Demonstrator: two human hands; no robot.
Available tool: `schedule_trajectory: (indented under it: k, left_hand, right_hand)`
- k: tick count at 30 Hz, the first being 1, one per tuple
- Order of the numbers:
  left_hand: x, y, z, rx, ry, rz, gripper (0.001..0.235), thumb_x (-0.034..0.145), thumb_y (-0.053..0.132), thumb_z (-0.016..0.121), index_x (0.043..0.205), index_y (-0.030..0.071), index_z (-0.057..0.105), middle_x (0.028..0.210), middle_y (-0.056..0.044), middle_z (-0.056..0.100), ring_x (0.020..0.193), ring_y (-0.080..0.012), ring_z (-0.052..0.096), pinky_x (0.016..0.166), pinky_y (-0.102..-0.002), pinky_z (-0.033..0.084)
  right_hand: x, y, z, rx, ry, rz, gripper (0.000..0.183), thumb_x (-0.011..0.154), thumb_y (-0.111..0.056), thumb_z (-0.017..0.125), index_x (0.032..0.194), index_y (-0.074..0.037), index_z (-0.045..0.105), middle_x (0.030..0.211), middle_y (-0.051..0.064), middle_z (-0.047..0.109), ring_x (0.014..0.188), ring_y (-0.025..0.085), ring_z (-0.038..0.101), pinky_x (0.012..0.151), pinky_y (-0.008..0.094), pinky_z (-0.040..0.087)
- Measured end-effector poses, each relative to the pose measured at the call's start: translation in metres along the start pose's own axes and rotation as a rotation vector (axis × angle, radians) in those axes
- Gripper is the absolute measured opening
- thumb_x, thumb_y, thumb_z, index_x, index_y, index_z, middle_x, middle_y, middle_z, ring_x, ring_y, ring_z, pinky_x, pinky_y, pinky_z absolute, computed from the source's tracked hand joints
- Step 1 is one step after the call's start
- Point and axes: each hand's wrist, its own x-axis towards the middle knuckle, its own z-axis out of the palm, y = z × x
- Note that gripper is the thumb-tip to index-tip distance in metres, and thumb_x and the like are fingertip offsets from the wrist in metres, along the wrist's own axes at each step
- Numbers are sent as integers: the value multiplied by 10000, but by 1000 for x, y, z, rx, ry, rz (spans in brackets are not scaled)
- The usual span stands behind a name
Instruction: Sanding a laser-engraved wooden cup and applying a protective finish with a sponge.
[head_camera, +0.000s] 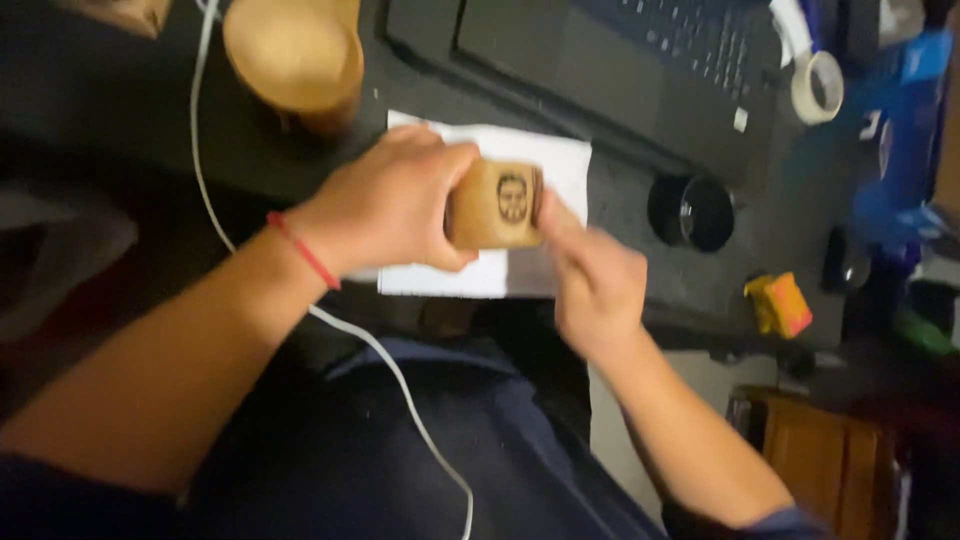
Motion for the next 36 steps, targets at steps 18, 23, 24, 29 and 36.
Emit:
schedule_trajectory:
  k: [18,23,24,29,36]
  left_hand:
    - [2,-3,8,3,-3,17,595,528,457,844,939,98,604,824,-200,692,931,-395,670,970,-474,442]
    - [7,5,-10,-26,13,62,478,571,363,805,895,80,598,779,-222,690,890,-430,670,913,-502,454]
    - [2,11,-7,-60,-5,58,481,587,319,810,922,36,613,803,-261,693,896,-463,665,916,-527,451]
    - [5,-9,3,-1,5,51,546,532,394,824,926,109,577,807,-184,694,930,-391,671,959,-467,433]
    - [4,-4,9,-47,-31,52,580,522,441,834,934,106,600,811,-173,702,900,-394,679,929,-479,442]
  right_hand:
    - [80,-20,-13,-313,-282,-569,295,971,35,524,1211,0,692,1187,183,705,1068,421,675,942,509,566]
    - [80,-43,-6,-227,-326,-640,262,963,-5,516,1124,-32,720,1086,117,734,1013,335,715,893,423,580]
    - [81,-39,-10,-216,-325,-593,274,982,-31,514,1146,-63,731,1089,59,749,1034,301,720,885,403,581]
    - [67,-58,-13,-542,-507,-684,375,973,31,437,1266,-28,662,1202,54,682,1148,264,635,1034,338,525]
    - [76,-23,-21,-515,-456,-476,341,1040,-138,424,1298,-120,645,1258,53,671,1208,250,621,1003,359,518]
